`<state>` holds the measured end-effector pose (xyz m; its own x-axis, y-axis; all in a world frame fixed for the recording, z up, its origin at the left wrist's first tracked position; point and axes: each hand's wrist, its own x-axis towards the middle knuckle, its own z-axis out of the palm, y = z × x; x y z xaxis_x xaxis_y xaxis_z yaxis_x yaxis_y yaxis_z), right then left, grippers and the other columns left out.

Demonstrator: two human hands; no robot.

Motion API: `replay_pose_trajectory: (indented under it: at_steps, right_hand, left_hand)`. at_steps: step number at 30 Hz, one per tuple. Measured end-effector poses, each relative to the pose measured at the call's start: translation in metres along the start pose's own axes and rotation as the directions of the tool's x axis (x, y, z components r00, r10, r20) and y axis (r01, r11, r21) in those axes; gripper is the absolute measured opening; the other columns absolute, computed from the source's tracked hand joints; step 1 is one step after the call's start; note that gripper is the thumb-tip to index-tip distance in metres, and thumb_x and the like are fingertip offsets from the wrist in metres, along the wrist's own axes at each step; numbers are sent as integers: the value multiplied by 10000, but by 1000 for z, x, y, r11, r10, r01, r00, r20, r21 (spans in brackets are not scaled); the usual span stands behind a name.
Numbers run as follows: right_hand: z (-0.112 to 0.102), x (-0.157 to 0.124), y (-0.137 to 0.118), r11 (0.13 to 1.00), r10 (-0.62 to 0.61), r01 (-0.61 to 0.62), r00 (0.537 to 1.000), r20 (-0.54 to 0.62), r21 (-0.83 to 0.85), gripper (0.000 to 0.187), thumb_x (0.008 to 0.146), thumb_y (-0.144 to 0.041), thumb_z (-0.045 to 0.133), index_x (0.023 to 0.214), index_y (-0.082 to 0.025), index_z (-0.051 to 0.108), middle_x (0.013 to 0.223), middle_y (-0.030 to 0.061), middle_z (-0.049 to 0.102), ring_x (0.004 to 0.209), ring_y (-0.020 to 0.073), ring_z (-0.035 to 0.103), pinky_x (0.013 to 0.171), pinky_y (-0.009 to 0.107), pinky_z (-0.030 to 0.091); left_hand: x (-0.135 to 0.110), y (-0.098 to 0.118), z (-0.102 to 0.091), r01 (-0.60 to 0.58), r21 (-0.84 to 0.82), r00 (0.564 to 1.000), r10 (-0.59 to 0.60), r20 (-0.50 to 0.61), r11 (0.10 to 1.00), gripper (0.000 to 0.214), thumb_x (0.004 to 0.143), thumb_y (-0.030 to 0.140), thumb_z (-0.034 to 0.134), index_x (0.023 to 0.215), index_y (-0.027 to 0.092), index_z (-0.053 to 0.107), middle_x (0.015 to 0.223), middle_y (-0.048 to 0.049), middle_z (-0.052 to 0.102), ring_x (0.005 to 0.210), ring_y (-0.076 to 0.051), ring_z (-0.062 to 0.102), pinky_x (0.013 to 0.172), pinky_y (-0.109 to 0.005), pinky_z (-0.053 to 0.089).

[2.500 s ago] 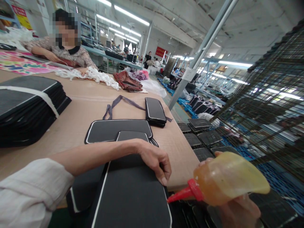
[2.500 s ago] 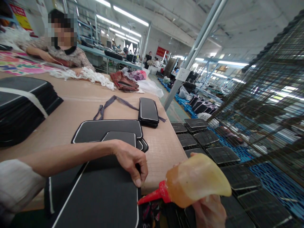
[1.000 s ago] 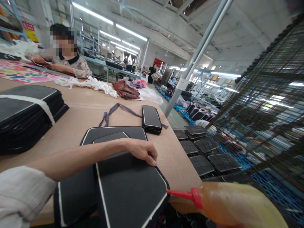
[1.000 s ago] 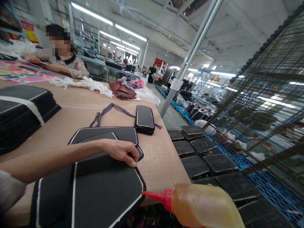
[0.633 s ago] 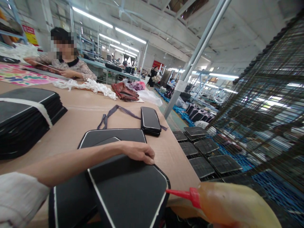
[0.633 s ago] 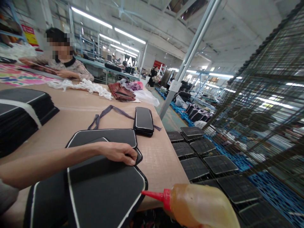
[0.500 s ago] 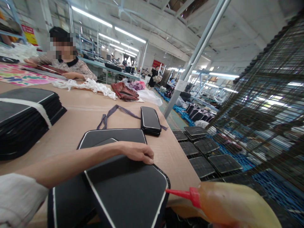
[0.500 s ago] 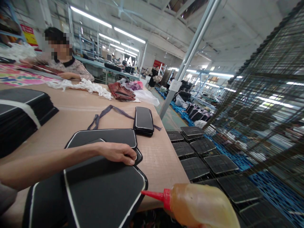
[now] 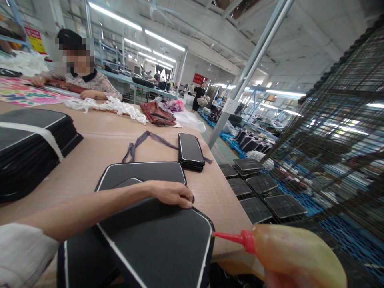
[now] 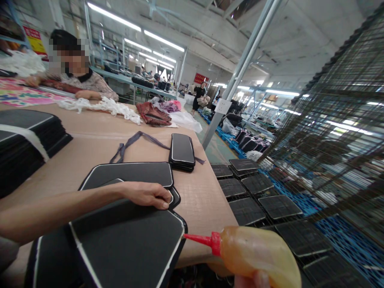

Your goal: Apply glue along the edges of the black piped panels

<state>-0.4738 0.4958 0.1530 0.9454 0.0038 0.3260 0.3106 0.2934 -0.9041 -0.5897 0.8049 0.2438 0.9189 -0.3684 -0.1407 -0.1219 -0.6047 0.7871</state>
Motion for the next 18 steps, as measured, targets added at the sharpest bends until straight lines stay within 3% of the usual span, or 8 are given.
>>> replay_pose_trajectory:
  at_steps: [3,6,8,13,18]
  right_hand:
    - [-3,0,12,999,-19,18,998,-62,-31,370,667,-388,631,997,-231,579,1087,59,558,1053,304,478,711,479,503]
    - [-8,5,25,983,-163,148,974,-158,-106,314,566,-339,721,840,-239,605,872,27,603,1007,298,501,775,500,476]
    - [-9,7,25,976,-192,171,968,-159,-137,286,551,-333,730,794,-237,611,779,29,599,963,310,521,769,522,472]
    - [5,-4,7,997,71,-73,986,-152,-8,414,638,-393,644,1029,-270,581,1044,46,581,985,313,522,691,505,507]
    - [2,-9,12,996,90,-89,993,-69,15,445,717,-415,567,1131,-261,521,1110,48,561,980,294,532,649,459,529]
  left_hand:
    - [0,-2,0,1,-25,1000,-1,1,1000,203,826,272,433,660,157,414,622,46,366,606,-79,351,554,-188,291]
    - [0,-5,0,5,-46,1000,-6,-11,999,208,826,299,437,675,157,425,625,46,374,610,-81,353,557,-189,293]
    - [-1,-7,0,1,-61,1000,-2,-16,998,228,823,324,443,670,156,427,622,46,373,611,-82,352,554,-190,291]
    - [-1,-14,0,-14,-104,1000,13,-10,994,264,821,353,448,649,156,420,613,46,360,599,-80,341,543,-192,284]
    - [-1,-20,-1,-41,-155,999,36,-35,987,287,813,383,460,643,154,430,614,42,364,601,-83,343,542,-193,288]
